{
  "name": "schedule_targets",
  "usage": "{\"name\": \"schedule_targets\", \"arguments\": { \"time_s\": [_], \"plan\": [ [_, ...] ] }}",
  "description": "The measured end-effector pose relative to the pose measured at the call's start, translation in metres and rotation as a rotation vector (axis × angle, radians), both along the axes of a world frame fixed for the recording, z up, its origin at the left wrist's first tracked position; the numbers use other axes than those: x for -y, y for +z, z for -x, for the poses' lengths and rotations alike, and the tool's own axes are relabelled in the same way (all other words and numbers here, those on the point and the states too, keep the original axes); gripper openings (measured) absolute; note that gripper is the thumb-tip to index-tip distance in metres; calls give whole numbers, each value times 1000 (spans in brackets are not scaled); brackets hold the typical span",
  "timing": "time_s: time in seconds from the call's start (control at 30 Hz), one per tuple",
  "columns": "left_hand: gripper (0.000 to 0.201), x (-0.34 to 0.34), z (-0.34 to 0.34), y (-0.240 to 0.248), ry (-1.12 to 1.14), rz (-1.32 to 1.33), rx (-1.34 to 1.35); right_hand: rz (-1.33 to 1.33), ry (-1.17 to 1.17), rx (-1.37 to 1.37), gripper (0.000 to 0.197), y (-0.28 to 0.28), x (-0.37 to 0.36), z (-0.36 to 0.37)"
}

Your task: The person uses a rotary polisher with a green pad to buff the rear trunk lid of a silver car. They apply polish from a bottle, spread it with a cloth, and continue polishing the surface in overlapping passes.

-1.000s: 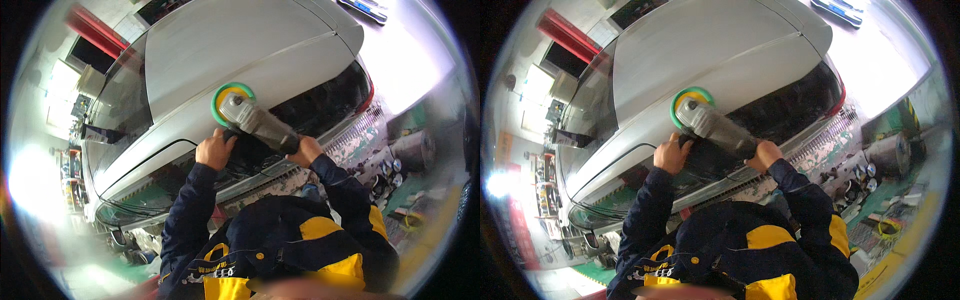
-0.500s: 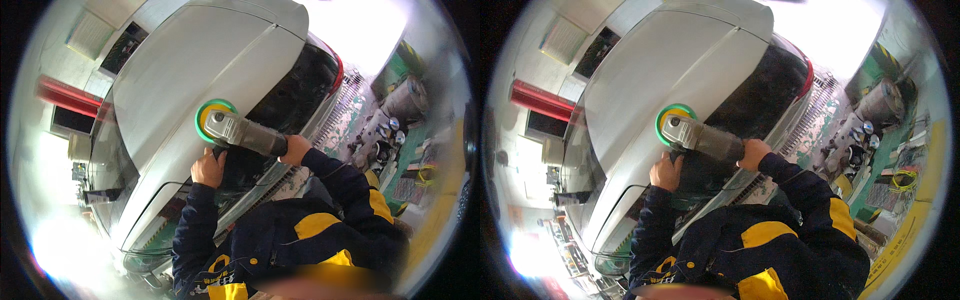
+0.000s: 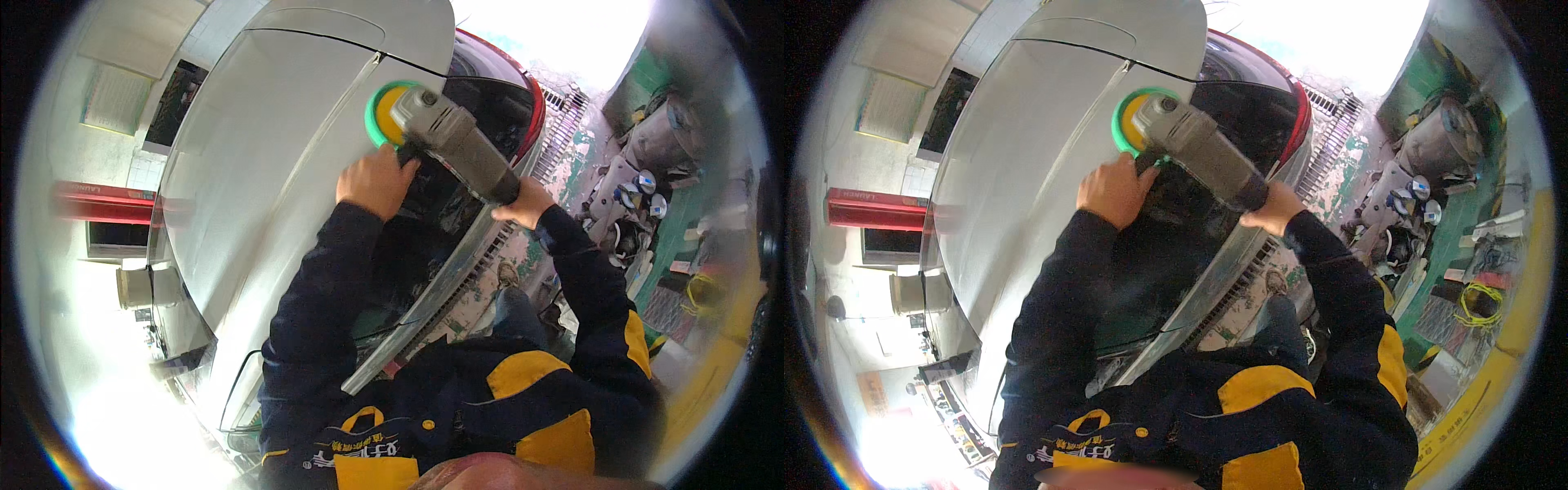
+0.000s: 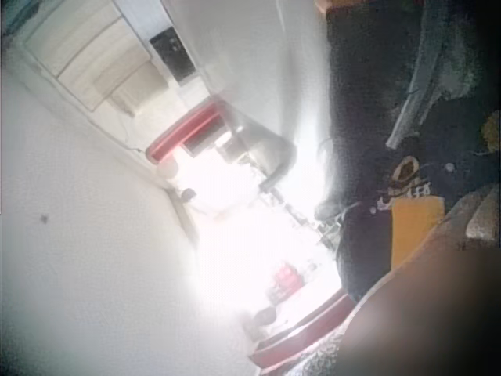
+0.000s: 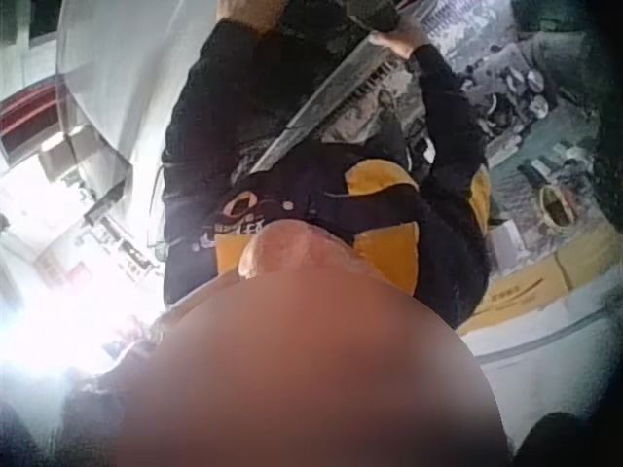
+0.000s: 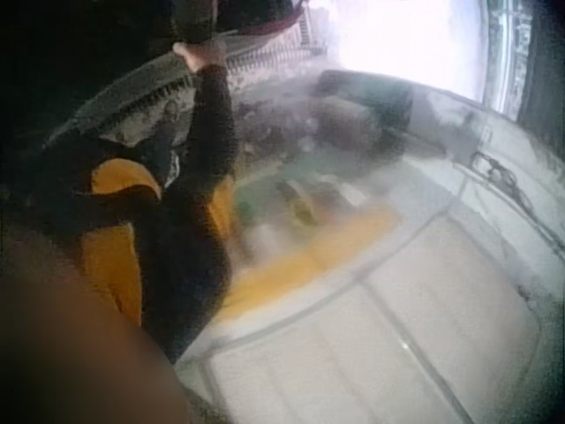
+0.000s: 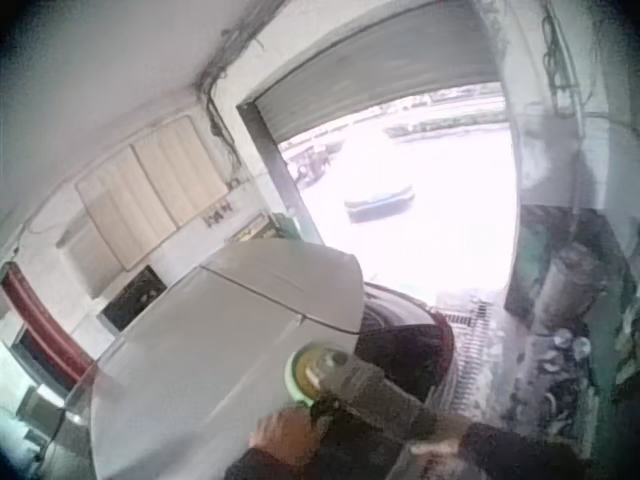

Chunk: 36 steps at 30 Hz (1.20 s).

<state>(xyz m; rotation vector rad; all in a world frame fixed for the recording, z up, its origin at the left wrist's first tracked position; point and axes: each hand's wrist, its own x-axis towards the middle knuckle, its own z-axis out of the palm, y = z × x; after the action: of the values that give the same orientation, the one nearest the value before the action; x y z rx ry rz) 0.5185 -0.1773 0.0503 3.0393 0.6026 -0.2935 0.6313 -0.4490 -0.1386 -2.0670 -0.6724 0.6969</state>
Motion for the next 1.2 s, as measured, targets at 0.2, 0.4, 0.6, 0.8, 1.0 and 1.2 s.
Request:
{"name": "schedule_targets", "arguments": {
  "time_s": [0.2,0.4,0.6,0.8,1.0,1.2],
  "plan": [
    [53,12,-65,8,-61,-52,35,-104,2,-59,63,-17,3,-47],
    [53,6,-10,9,12,45,-18,-117,75,-82,59,-33,-4,1],
    [53,-5,129,-1,147,112,-10,-31,114,-180,52,-35,-23,107],
    [54,-29,310,-9,300,101,14,262,246,-53,53,-24,-73,234],
    [47,-46,475,-32,425,-7,161,218,553,252,63,-23,-131,348],
    [45,-51,563,-57,523,-62,226,378,755,332,68,-5,-165,397]
  ]
}}
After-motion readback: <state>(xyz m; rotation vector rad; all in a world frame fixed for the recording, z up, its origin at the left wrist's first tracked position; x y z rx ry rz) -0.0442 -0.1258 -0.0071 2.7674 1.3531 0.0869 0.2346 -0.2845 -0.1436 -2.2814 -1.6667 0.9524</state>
